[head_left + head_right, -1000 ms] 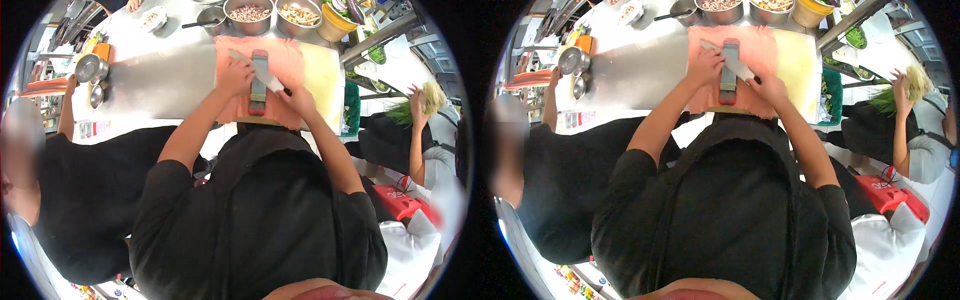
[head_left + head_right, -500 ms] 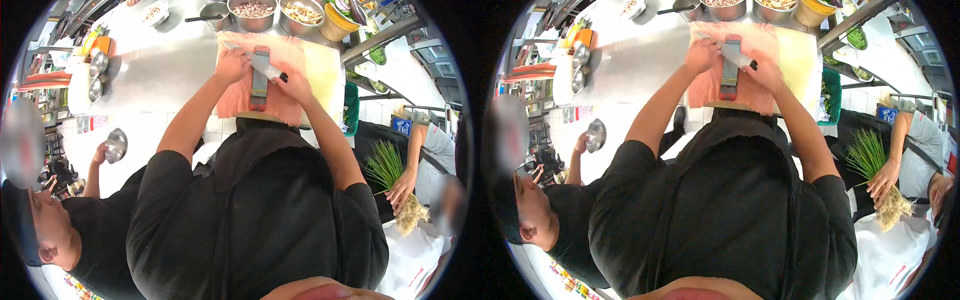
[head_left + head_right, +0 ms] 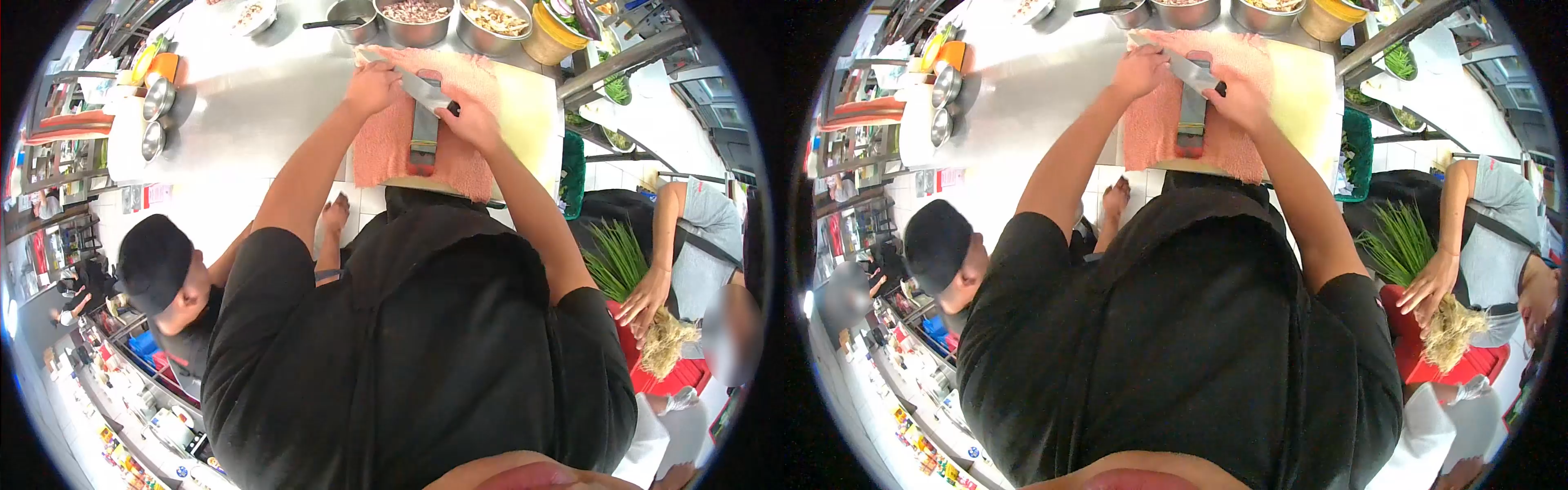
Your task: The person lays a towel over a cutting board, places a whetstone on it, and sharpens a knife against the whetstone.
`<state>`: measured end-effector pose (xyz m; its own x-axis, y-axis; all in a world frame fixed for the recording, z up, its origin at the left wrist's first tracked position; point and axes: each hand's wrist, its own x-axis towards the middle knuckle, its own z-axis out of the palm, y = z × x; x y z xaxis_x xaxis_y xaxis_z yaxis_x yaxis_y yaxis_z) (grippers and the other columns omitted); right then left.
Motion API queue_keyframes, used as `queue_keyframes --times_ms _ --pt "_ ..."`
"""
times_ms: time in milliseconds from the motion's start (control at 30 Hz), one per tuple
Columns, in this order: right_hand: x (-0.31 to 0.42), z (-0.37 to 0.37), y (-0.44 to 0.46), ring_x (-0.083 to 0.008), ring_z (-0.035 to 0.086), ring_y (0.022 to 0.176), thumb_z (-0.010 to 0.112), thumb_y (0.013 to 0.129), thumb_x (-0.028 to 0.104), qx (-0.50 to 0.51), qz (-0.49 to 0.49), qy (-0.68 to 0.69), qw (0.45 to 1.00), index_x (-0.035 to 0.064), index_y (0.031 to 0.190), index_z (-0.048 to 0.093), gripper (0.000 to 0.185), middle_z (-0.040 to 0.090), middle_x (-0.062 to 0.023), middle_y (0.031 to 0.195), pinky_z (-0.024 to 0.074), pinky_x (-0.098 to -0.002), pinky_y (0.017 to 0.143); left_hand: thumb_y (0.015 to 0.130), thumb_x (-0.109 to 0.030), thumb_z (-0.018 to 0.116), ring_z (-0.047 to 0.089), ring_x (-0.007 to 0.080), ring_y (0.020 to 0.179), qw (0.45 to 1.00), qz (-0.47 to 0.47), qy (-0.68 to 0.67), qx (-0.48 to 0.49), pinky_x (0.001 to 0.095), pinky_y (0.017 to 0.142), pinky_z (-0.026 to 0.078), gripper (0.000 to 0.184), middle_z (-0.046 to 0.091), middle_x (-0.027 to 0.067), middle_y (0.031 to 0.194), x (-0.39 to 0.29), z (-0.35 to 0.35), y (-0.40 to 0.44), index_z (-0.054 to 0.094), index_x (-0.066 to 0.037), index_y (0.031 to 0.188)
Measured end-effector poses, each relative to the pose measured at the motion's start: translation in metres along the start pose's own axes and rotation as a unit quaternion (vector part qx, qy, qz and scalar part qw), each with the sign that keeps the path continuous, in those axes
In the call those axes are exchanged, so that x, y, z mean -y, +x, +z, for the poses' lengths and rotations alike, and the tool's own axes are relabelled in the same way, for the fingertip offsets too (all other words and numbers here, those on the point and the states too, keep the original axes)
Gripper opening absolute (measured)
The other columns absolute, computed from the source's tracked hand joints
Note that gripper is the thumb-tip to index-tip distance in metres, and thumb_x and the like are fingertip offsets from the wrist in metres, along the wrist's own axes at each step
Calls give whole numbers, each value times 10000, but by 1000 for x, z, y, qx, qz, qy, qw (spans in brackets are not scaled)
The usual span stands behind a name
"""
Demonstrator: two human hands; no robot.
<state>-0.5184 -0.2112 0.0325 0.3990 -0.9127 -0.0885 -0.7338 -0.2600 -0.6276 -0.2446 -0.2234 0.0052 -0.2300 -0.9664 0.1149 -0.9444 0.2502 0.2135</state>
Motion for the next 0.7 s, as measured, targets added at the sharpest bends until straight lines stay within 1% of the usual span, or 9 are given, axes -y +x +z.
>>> queue_keyframes --times_ms 100,200,300,400,500,600,700 --pt "-13 17 -1 -405 683 1187 729 927 478 -21 -19 -18 999 107 1428 644 629 713 -211 1298 531 -481 1016 1007 -341 580 586 295 1342 999 21 23 27 503 1111 464 338 669 86 1411 1 0 4 772 -160 1218" --pt "-20 24 -22 -402 644 1249 719 932 441 -36 -36 37 998 86 1425 626 615 680 -213 1345 503 -481 1068 1007 -341 579 590 291 1339 999 34 -7 -15 503 1102 473 339 672 83 1409 -9 7 -16 771 -156 1217" --pt "-20 24 -9 -401 672 1227 724 928 470 -26 -18 8 999 137 1462 625 637 690 -201 1365 524 -468 1059 1006 -344 579 596 299 1331 998 42 -15 -39 506 1110 469 348 674 88 1404 0 9 -12 769 -145 1218" --pt "-11 19 4 -398 677 1217 727 926 464 -15 -4 4 1000 139 1462 627 634 694 -205 1354 521 -476 1056 1007 -338 580 601 303 1323 999 22 -28 -31 504 1114 466 346 676 92 1398 7 0 -3 769 -134 1213" --pt "-14 22 -13 -396 682 1204 723 927 470 -11 -28 21 999 121 1453 631 638 708 -203 1326 526 -477 1037 1008 -332 580 607 302 1312 999 30 6 11 501 1110 472 338 679 92 1388 1 3 -7 771 -135 1205" --pt "-15 21 -22 -405 689 1173 714 929 493 -15 -19 56 998 95 1430 640 644 725 -212 1268 534 -479 1005 1000 -315 594 610 290 1308 996 54 -37 -62 495 1095 484 316 683 86 1377 -7 12 -23 773 -136 1189" --pt "-8 16 -8 -416 697 1141 712 931 508 16 43 -33 998 85 1414 646 645 730 -228 1221 542 -486 979 986 -295 616 610 292 1307 997 35 -33 -65 491 1089 490 289 688 87 1361 -2 6 -15 776 -136 1166"
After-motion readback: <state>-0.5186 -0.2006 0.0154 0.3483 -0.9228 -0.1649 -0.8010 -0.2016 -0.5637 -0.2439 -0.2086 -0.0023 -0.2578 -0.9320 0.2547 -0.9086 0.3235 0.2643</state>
